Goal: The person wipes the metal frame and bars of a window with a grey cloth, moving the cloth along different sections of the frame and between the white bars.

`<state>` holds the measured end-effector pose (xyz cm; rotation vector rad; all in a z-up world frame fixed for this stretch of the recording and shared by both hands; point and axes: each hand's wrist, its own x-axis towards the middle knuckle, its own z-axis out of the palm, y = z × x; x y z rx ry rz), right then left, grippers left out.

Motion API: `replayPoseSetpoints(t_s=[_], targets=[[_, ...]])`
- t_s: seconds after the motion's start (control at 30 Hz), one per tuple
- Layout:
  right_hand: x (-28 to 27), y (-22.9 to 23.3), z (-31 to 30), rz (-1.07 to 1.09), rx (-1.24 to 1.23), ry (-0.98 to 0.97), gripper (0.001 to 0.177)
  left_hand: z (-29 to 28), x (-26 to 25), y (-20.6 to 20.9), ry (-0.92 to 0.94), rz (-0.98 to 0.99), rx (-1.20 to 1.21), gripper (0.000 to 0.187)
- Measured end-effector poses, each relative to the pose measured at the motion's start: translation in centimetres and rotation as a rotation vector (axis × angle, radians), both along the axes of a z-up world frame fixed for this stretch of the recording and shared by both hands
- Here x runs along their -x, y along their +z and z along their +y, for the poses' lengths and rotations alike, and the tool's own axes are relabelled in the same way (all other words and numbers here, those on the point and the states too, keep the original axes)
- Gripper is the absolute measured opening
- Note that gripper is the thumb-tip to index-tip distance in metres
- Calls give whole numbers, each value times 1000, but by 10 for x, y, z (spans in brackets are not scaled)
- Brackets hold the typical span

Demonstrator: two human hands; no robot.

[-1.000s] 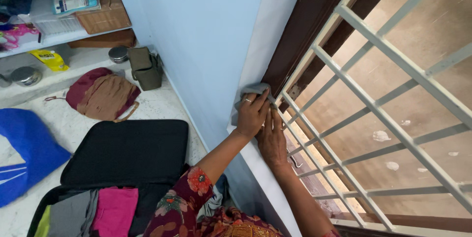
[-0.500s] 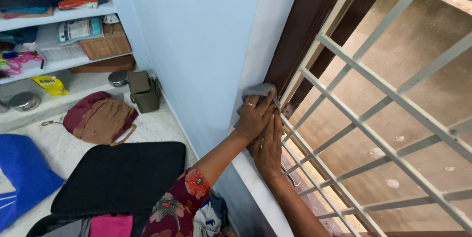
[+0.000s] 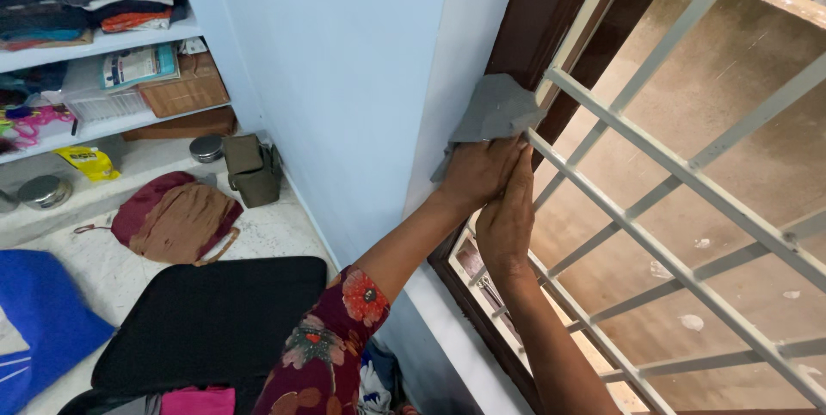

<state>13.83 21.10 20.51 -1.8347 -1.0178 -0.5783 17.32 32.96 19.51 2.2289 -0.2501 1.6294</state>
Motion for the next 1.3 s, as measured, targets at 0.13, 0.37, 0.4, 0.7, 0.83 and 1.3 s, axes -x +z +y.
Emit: replayPoseSetpoints(t_s=[0.13,0.37,0.4,0.7,0.83,1.3], targets=[[11,-20,-6,81,76,-44,69,-13,12,-35,85,134,179,43],[9,-39,-16,-265,239,-157,54,-18,41,-87,220,28,-45,37],[8,-37,-14,-263,237,-154,54,-21,47,-91,222,30,-47,37],[53,0,-79,-250,112,-275,5,-50,93,-63,-286,100,373,18],[60,11,-74,-291,436,-389,25,-59,87,-46,-55,222,129,32],[61,3,-112,-42,728,-440,19,-107,101,-77,-159,73,323,26]])
